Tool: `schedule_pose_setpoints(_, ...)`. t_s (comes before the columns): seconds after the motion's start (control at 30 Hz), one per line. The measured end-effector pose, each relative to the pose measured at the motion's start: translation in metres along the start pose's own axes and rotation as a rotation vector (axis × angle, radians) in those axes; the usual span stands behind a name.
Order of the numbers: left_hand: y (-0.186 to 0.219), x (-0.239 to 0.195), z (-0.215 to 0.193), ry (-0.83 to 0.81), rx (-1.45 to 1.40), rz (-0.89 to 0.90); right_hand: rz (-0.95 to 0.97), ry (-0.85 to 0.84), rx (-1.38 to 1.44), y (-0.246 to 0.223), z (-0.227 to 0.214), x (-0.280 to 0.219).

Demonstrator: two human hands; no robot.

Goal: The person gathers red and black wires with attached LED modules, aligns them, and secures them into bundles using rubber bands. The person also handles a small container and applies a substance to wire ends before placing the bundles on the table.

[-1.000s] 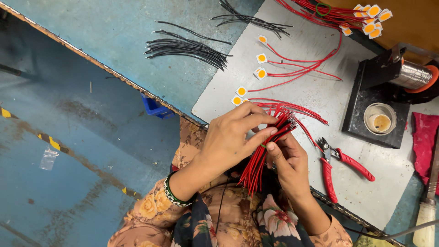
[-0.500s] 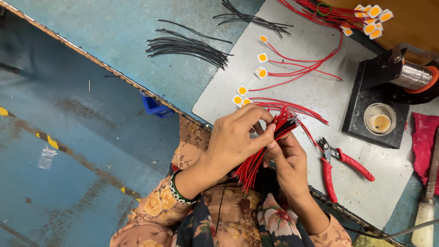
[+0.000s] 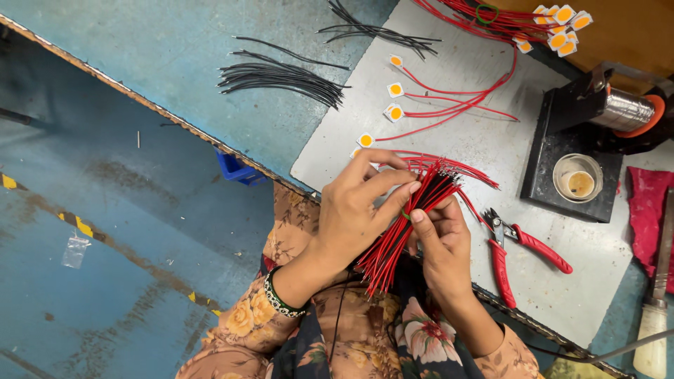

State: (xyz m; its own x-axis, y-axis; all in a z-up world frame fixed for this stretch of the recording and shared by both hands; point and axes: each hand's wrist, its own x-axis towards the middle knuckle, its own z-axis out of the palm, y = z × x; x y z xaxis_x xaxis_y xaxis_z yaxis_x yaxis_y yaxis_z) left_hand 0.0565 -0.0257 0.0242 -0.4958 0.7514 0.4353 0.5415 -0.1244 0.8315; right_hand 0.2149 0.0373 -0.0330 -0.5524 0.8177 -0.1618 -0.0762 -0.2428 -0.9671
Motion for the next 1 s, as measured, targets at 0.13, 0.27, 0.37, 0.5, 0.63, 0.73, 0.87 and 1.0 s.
schedule_pose_setpoints(0.13,0.001,0.0,0.0,0.052,-0.002,0.009,-0.011,0.016,0.009,0.002,0.0,0.0)
schedule_pose_setpoints(0.27,-0.001,-0.002,0.002,0.077,0.029,0.05,-0.027,0.023,0.006,0.002,0.001,-0.001)
schedule_pose_setpoints(0.37,-0.004,-0.006,0.004,0.074,-0.075,0.041,-0.044,0.021,0.018,0.003,0.001,-0.001)
schedule_pose_setpoints(0.5,-0.007,-0.013,0.006,-0.006,-0.319,-0.03,-0.052,0.012,0.066,0.005,-0.001,0.0)
schedule_pose_setpoints(0.63,-0.009,-0.016,0.006,-0.12,-0.362,0.049,-0.045,0.003,0.12,0.007,-0.003,-0.001)
schedule_pose_setpoints(0.73,-0.007,-0.015,0.005,-0.165,-0.307,0.061,-0.066,-0.002,0.106,0.008,-0.001,-0.003)
schedule_pose_setpoints(0.87,-0.003,-0.013,-0.001,-0.151,-0.266,-0.019,-0.071,0.017,0.019,0.006,0.002,-0.003)
schedule_pose_setpoints(1.0,0.0,-0.011,-0.005,-0.194,-0.369,-0.193,-0.067,0.032,-0.002,0.003,0.004,-0.002)
